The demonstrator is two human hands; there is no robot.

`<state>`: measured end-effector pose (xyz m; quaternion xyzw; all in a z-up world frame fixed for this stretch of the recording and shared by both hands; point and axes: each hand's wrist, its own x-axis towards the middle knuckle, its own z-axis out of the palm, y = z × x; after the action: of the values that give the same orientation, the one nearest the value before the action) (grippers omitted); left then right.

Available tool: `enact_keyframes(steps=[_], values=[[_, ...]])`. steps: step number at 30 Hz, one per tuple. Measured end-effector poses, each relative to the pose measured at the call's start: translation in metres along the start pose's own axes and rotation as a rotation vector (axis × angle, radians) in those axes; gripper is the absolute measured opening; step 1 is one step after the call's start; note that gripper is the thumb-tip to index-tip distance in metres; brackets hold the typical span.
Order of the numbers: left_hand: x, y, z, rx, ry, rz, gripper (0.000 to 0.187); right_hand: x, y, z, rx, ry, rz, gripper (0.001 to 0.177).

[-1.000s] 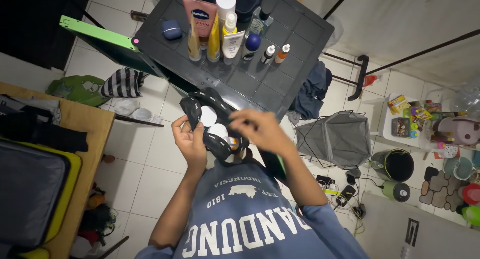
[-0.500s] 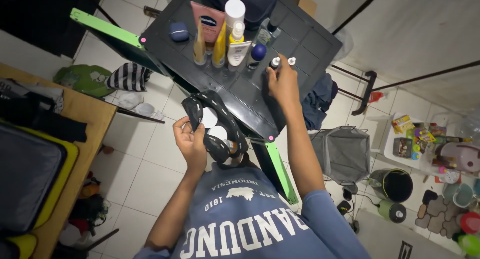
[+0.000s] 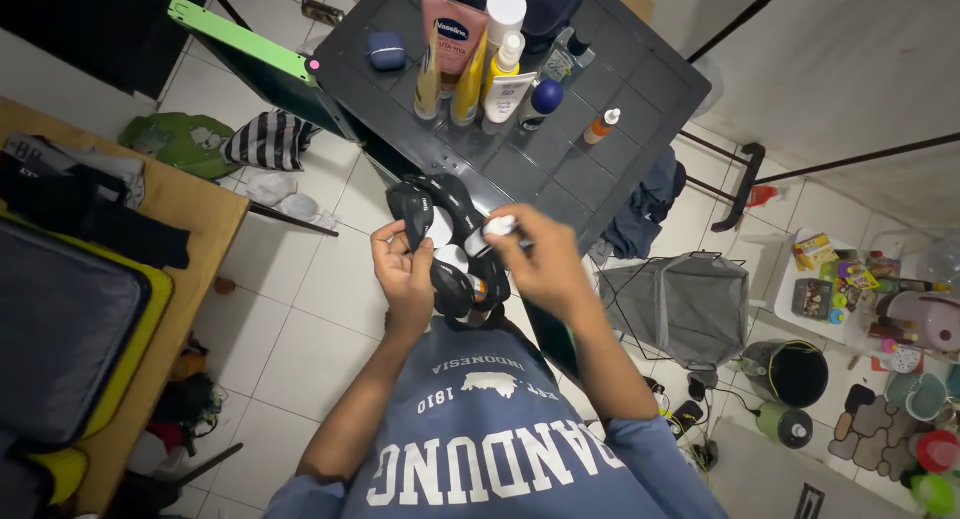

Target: The person packs a suitcase by placing folded clothes into one compartment and securing them with straps. They then pack toiletries into two separate pouches and place the pouches into the suitcase.

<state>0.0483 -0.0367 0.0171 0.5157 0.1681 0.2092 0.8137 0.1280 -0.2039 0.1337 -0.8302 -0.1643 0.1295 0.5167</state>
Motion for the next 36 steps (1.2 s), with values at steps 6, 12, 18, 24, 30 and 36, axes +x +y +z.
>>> enact_keyframes(steps=[6, 12, 18, 24, 30, 36], values=[[-0.006, -0.001, -0.002, -0.007, -0.055, -0.033, 0.038, 0.0, 0.004, 0.059, -0.271, -0.12, -0.245, 0.015], [-0.008, 0.0, -0.001, 0.029, -0.077, -0.046, 0.038, 0.009, 0.027, 0.077, -0.394, -0.14, -0.167, 0.02], [-0.002, 0.001, 0.002, 0.03, -0.025, -0.079, 0.039, 0.008, 0.028, 0.052, -0.098, -0.073, 0.006, 0.024], [0.008, 0.006, 0.01, -0.074, -0.002, -0.045, 0.046, 0.039, 0.075, -0.035, -0.061, 0.575, -0.087, 0.022], [0.011, 0.013, 0.015, -0.073, 0.002, -0.035, 0.051, 0.1, 0.139, -0.089, -0.094, 0.581, 0.039, 0.062], [0.016, 0.015, 0.016, -0.093, 0.021, -0.073, 0.05, 0.119, 0.165, -0.08, -0.273, 0.487, 0.106, 0.032]])
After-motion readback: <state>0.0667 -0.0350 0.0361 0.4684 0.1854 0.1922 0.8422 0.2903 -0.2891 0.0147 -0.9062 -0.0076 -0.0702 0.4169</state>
